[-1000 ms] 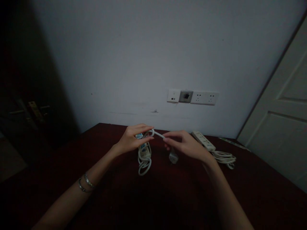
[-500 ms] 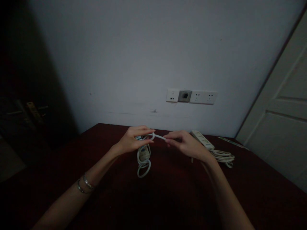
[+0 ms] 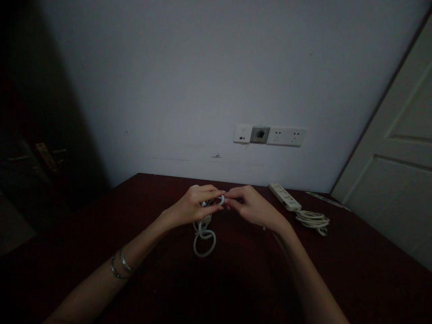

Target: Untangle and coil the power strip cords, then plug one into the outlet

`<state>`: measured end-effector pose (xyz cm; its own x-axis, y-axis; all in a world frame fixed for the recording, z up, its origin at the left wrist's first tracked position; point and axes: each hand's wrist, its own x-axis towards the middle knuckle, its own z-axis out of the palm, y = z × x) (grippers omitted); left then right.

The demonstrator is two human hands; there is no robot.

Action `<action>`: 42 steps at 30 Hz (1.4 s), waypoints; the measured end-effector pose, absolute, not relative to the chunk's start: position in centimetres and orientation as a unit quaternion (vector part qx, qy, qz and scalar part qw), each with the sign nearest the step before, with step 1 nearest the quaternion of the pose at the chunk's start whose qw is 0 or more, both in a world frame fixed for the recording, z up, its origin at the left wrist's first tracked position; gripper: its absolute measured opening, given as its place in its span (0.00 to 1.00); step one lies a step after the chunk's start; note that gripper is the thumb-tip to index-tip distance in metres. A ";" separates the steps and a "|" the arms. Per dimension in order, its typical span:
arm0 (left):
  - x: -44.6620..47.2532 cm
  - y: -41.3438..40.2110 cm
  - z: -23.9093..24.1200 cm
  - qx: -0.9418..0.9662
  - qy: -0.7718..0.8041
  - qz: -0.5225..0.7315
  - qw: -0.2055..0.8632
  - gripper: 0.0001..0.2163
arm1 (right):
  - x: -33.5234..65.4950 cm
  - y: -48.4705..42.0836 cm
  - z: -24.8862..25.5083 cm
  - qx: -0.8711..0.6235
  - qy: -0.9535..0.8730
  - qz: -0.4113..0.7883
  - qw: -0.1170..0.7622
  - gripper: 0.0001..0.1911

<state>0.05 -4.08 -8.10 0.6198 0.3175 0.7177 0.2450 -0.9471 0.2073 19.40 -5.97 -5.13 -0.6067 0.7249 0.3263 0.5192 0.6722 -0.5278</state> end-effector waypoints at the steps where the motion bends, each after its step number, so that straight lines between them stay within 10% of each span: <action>1: 0.2 -4.1 -8.2 0.894 0.158 0.417 0.049 0.15 | 19.4 -6.0 -5.1 -0.359 -0.872 0.200 0.268 0.12; 22: -1.8 -2.8 -6.5 0.801 0.217 0.554 0.065 0.15 | 21.3 -5.1 -5.8 -0.336 -0.812 0.417 0.234 0.21; 42: -2.4 -3.9 -5.7 0.904 0.173 0.389 0.037 0.17 | 21.7 -5.7 -5.2 -0.443 -0.783 0.337 0.277 0.21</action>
<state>-2.36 -3.91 -5.75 0.6381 0.3418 0.6900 0.2841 -0.9374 0.2016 21.75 -5.73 -5.23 -0.4542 0.8806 0.1352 0.5072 0.3803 -0.7734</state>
